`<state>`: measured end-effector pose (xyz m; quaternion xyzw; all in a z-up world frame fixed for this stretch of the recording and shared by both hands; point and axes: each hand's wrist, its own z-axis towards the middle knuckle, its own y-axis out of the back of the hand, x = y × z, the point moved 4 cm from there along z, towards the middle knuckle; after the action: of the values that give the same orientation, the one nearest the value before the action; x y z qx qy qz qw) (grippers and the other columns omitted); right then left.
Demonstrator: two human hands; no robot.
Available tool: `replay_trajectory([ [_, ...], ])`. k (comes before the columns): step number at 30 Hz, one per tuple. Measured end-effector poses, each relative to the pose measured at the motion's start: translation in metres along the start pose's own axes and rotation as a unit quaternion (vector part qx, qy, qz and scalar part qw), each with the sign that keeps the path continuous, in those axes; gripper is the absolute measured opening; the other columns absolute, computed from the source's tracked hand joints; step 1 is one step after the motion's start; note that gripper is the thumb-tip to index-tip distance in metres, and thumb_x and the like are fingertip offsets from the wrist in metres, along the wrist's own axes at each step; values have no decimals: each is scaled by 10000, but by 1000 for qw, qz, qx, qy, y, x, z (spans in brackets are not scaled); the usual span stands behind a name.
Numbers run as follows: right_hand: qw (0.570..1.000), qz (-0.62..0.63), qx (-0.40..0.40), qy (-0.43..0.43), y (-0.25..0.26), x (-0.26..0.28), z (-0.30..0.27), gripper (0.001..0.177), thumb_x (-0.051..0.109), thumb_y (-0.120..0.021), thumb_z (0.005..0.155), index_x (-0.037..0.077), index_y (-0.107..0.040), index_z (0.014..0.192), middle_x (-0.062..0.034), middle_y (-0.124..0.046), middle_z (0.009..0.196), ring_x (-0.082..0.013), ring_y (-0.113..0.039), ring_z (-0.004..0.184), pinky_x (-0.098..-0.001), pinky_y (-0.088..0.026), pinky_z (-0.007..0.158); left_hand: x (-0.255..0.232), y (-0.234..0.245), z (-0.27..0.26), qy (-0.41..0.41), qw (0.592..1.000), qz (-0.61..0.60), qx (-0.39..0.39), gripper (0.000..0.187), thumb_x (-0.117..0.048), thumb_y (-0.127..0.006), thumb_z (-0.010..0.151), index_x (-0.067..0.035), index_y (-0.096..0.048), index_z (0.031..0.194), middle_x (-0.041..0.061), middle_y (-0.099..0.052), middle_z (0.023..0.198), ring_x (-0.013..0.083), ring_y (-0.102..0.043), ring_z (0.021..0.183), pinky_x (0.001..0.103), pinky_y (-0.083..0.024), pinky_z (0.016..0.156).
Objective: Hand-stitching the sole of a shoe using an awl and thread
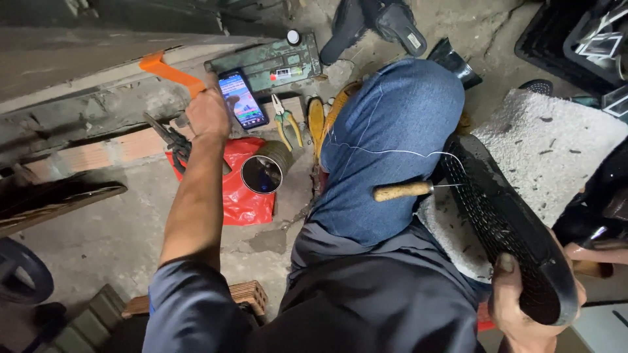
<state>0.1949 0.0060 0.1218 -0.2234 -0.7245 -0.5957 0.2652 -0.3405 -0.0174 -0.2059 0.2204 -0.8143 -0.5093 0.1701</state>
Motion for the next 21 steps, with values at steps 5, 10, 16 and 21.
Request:
replay_trajectory([
  [5, 999, 20, 31, -9, -3, 6, 10, 490, -130, -551, 888, -290, -553, 1351, -358, -648, 1190, -378, -633, 932, -403, -497, 883, 4, 0, -1, -24, 998, -31, -49, 283, -246, -653, 988, -66, -586, 1196, 186, -722, 776, 401, -691, 655, 515, -530, 624],
  [10, 999, 40, 33, -13, -4, 9, 10, 504, -126, -527, 892, -289, -519, 1370, -364, -625, 1226, -379, -623, 953, -398, -497, 895, 12, 0, -1, -22, 997, -58, -54, 288, -123, -496, 968, -81, -638, 1215, 198, -731, 846, 425, -691, 702, 526, -522, 640],
  [16, 999, 31, 28, -15, -5, 7, 6, 506, -143, -545, 905, -275, -532, 1393, -337, -634, 1240, -365, -627, 993, -392, -489, 944, 13, -11, 2, -51, 998, 23, -1, 667, -500, -778, 939, -54, -485, 1340, 134, -731, 777, 340, -724, 657, 455, -567, 629],
  [21, 1000, 2, 12, -8, -4, 0, -2, 481, -152, -576, 946, -300, -532, 1402, -358, -646, 1174, -378, -633, 915, -403, -501, 862, 14, 0, -4, -38, 997, -53, -43, 279, -193, -434, 1074, -17, -623, 1179, 192, -720, 803, 384, -651, 627, 518, -501, 609],
])
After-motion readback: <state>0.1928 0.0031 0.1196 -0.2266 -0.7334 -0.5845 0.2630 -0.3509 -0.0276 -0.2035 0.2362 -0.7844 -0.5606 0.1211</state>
